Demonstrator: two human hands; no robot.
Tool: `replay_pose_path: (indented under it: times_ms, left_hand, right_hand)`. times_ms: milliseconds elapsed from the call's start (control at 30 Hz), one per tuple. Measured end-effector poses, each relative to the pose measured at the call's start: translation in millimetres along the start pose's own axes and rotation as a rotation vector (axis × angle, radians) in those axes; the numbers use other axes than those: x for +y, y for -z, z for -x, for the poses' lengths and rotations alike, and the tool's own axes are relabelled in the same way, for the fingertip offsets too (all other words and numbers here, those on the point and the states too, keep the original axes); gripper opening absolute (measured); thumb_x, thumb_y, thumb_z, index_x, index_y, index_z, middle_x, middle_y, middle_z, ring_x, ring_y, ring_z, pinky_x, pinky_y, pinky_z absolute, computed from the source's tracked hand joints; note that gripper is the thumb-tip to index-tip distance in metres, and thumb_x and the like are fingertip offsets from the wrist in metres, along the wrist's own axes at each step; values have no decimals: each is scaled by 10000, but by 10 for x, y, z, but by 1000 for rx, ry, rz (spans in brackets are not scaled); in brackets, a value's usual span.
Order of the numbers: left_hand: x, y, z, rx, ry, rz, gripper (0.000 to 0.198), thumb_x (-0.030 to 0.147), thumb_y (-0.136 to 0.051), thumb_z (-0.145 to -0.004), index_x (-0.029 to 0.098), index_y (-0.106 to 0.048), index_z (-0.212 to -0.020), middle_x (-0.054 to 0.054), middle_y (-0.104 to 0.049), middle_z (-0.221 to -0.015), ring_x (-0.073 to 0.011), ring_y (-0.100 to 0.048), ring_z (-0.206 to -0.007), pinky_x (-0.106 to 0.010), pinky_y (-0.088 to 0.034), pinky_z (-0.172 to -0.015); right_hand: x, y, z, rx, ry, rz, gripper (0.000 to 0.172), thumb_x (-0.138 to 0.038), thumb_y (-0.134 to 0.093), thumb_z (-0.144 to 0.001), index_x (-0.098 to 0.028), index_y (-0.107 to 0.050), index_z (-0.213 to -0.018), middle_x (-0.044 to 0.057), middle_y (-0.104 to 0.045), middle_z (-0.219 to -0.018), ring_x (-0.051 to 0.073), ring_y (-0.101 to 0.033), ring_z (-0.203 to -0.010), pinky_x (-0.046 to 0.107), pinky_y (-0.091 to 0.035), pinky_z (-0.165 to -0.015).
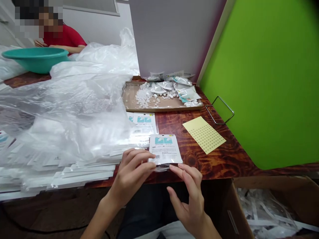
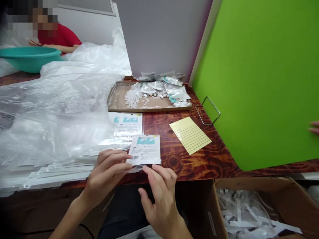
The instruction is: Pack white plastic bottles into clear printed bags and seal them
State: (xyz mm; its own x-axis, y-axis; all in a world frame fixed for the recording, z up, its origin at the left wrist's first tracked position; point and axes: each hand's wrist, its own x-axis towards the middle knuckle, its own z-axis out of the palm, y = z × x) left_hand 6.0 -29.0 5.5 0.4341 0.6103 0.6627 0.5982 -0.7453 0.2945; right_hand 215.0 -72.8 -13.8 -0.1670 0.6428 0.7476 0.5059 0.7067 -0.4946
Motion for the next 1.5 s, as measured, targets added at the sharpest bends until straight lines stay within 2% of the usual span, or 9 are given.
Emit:
replay_pose_path:
  times_ms: [233, 367, 467, 567, 733, 833, 1100, 1300, 1500]
  left_hand:
    - [37, 19, -61, 90, 111, 196, 225, 6, -578, -846, 210, -623, -933, -14, -720, -923, -160, -666, -892, -314, -504, -818]
    - [149, 20, -179, 295, 208, 232, 264, 28, -609, -830, 234, -657, -987, 5, -725, -920, -166, -681, -872, -296, -531, -786]
    - [269, 24, -411, 434, 274, 230, 220, 80, -656, -822, 255, -683, -952, 34, -724, -876, -144, -675, -831, -265, -519, -792]
    - [354, 50, -610, 564, 462, 416, 192, 186, -690, -830, 268, -680, -1003, 43, -715, -866, -123, -664, -798, -234, -525, -778]
    - [354, -22, -630, 461, 790, 845, 283, 419, -725, -786, 224, -708, -991, -16, -731, -924, -147, -664, -829, -202, -533, -692]
    - [365, -157, -574, 618, 910, 786, 211, 372, -802, -703, 198, -728, -796, -4, -727, -776, -132, -652, -725, -185, -518, -639]
    - [426, -265, -507, 642, 1002, 887, 272, 384, -829, -648, 198, -755, -831, -23, -750, -833, -145, -672, -737, -191, -540, -619]
    - [431, -382, -464, 893, 1049, 773, 179, 250, -868, -583, 203, -749, -708, 25, -731, -688, -104, -640, -615, -173, -522, -582]
    - [439, -393, -440, 823, 1049, 766, 168, 260, -859, -602, 216, -761, -732, 21, -748, -725, -112, -660, -668, -172, -537, -629]
  right_hand:
    - [52, 297, -104, 330, -210, -106, 769, -337, -627, -873, -245, -204, -1509, 142, -286, -1545, 304, -341, -1388, 522, -355, -1075]
    - [109, 314, -264, 141, -296, -132, 949, -595, -711, -740, -192, -282, -1484, 182, -349, -1506, 343, -359, -1378, 529, -335, -1103]
    - [84, 267, -522, 60, -308, -217, 491, -468, -706, -808, -210, -611, -1214, 120, -647, -1193, 294, -569, -1164, 472, -442, -1013]
    - [14, 216, -774, 158, -488, -438, 169, -369, -656, -864, -208, -707, -879, 43, -694, -850, 178, -641, -721, 294, -541, -609]
    - [-31, 94, -835, 294, -749, -676, 240, -417, -696, -807, -178, -688, -812, 19, -635, -733, 121, -546, -594, 176, -388, -380]
    - [2, 25, -742, 298, -780, -686, 275, -433, -702, -797, -178, -664, -892, 13, -611, -749, 106, -516, -576, 162, -363, -357]
    - [94, -55, -657, 354, -936, -732, 333, -467, -764, -719, -190, -583, -758, -64, -470, -578, 69, -390, -421, 156, -286, -244]
    - [138, -42, -596, 379, -964, -852, 361, -466, -767, -714, -184, -559, -625, -67, -433, -537, 58, -374, -372, 167, -289, -235]
    - [178, 13, -579, 385, -911, -873, 268, -435, -751, -740, -192, -658, -671, -24, -549, -674, 81, -449, -482, 177, -341, -301]
